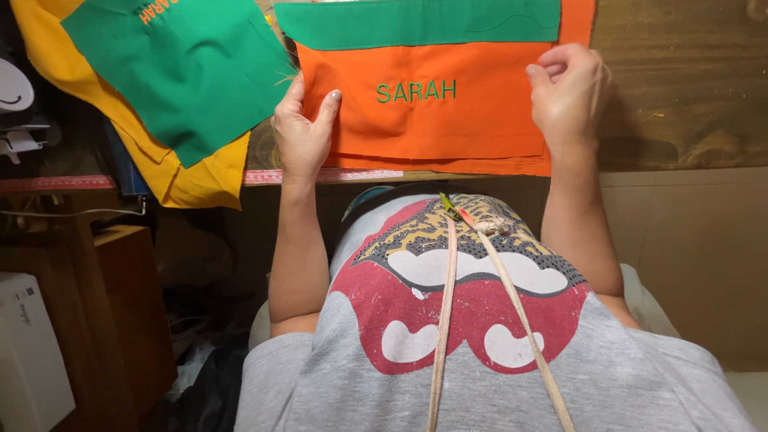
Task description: The person aligns a green fabric strip onto an orange fabric piece with the name 'SARAH' printed on it. They then use scissors to trim the edges of the green strip and cut the orange fabric along the strip's length.
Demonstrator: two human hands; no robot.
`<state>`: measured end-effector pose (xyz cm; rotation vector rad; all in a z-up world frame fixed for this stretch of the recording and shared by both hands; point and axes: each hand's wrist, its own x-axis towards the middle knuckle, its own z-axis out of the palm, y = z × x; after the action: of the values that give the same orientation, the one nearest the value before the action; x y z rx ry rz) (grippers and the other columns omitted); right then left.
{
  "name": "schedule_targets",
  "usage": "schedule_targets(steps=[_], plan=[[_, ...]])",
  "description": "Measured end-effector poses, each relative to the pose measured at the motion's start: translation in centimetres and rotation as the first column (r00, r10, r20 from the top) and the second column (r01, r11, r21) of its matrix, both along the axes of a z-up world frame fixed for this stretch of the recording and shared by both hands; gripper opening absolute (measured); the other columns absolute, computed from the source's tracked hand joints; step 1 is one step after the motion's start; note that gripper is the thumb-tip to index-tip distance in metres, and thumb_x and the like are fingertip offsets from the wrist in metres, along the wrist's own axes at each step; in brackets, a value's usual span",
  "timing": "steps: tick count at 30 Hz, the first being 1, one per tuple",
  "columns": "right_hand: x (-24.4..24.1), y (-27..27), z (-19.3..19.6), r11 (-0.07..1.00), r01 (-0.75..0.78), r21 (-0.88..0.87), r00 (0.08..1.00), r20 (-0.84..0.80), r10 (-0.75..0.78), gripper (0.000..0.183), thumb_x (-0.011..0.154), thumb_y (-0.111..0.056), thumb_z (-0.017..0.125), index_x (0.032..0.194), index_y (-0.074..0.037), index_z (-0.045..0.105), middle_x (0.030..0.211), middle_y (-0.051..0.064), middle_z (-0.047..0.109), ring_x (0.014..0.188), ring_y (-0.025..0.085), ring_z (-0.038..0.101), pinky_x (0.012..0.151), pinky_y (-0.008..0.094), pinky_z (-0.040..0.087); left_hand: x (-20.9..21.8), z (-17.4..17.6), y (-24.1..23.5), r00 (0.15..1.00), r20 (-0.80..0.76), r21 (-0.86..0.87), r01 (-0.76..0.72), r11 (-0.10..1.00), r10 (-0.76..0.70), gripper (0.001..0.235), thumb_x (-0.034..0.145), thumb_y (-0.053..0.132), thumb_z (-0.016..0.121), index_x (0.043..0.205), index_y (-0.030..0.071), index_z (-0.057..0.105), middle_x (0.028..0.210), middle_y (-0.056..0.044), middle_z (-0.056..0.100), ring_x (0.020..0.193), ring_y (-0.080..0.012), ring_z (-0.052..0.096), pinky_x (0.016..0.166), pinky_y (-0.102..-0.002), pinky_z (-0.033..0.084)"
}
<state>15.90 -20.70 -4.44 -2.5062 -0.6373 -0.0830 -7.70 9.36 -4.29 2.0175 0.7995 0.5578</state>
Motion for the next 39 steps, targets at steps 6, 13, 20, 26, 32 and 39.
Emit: schedule_targets(steps=[6, 13, 20, 26, 32, 39], plan=[[-0.4, 0.5, -0.5, 0.997, 0.073, 0.015, 0.990, -0.124, -0.070, 0.035, 0.081, -0.021, 0.095, 0.102, -0.007, 0.071, 0.079, 0.004, 0.078, 0.065, 0.019, 0.075, 0.072, 0.037, 0.056, 0.0, 0.6, -0.2, 1.000, -0.022, -0.002, 0.021, 1.000, -0.021, 0.044, 0.094, 0.030, 0.074, 0.134, 0.013, 0.065, 0.127, -0.003, 0.075, 0.116, -0.0200, 0.074, 0.097, -0.032, 0.056], [0.1, -0.6, 0.7, 0.989, 0.064, 0.130, 0.972, -0.232, -0.032, 0.007, 0.092, -0.013, 0.085, 0.091, -0.010, 0.078, 0.076, 0.001, 0.073, 0.066, 0.008, 0.064, 0.061, 0.027, 0.055, 0.2, 1.0, -0.4, 0.997, -0.073, -0.021, -0.002, 1.000, 0.000, 0.053, 0.091, 0.035, 0.076, 0.135, 0.007, 0.065, 0.134, -0.010, 0.070, 0.126, -0.0245, 0.068, 0.104, -0.034, 0.053], [0.2, -3.6, 0.7, 0.994, 0.053, 0.094, 0.996, -0.070, -0.046, 0.017, 0.091, -0.009, 0.088, 0.100, -0.007, 0.073, 0.089, 0.007, 0.075, 0.070, 0.015, 0.067, 0.065, 0.033, 0.057, 0.7, 0.3, -1.1, 0.966, -0.226, 0.023, -0.121, 0.992, 0.123, 0.036, 0.076, 0.047, 0.089, 0.086, 0.019, 0.067, 0.068, 0.005, 0.068, 0.061, -0.0134, 0.064, 0.063, -0.034, 0.052], [0.0, -4.4, 0.2, 0.988, 0.019, 0.156, 0.999, 0.035, -0.025, 0.038, 0.081, 0.001, 0.099, 0.106, -0.004, 0.071, 0.094, 0.012, 0.069, 0.076, 0.019, 0.070, 0.074, 0.035, 0.057, 0.6, 0.7, -1.7, 0.948, -0.289, 0.198, -0.078, 0.977, 0.134, 0.035, 0.092, 0.041, 0.073, 0.074, 0.016, 0.056, 0.063, -0.001, 0.066, 0.065, -0.0403, 0.066, 0.062, -0.055, 0.045], [-0.2, -4.7, -0.7, 0.947, 0.023, 0.320, 1.000, 0.001, -0.025, 0.033, 0.085, 0.010, 0.098, 0.099, 0.001, 0.070, 0.102, 0.016, 0.070, 0.069, 0.017, 0.070, 0.062, 0.028, 0.059, 0.2, 0.4, -2.2, 0.957, -0.252, 0.212, -0.091, 0.973, 0.144, 0.027, 0.089, 0.032, 0.073, 0.075, 0.016, 0.056, 0.069, -0.002, 0.060, 0.067, -0.0357, 0.062, 0.062, -0.053, 0.045], [-0.4, -4.7, -0.5, 0.957, 0.024, 0.290, 1.000, -0.018, -0.020, 0.034, 0.086, 0.007, 0.099, 0.100, 0.000, 0.070, 0.102, 0.015, 0.068, 0.070, 0.015, 0.069, 0.060, 0.026, 0.058, 0.0, 0.4, -1.8, 0.950, -0.293, 0.237, -0.042, 0.971, 0.112, 0.031, 0.088, 0.028, 0.075, 0.073, 0.015, 0.051, 0.075, -0.006, 0.059, 0.071, -0.0378, 0.061, 0.062, -0.058, 0.044]])
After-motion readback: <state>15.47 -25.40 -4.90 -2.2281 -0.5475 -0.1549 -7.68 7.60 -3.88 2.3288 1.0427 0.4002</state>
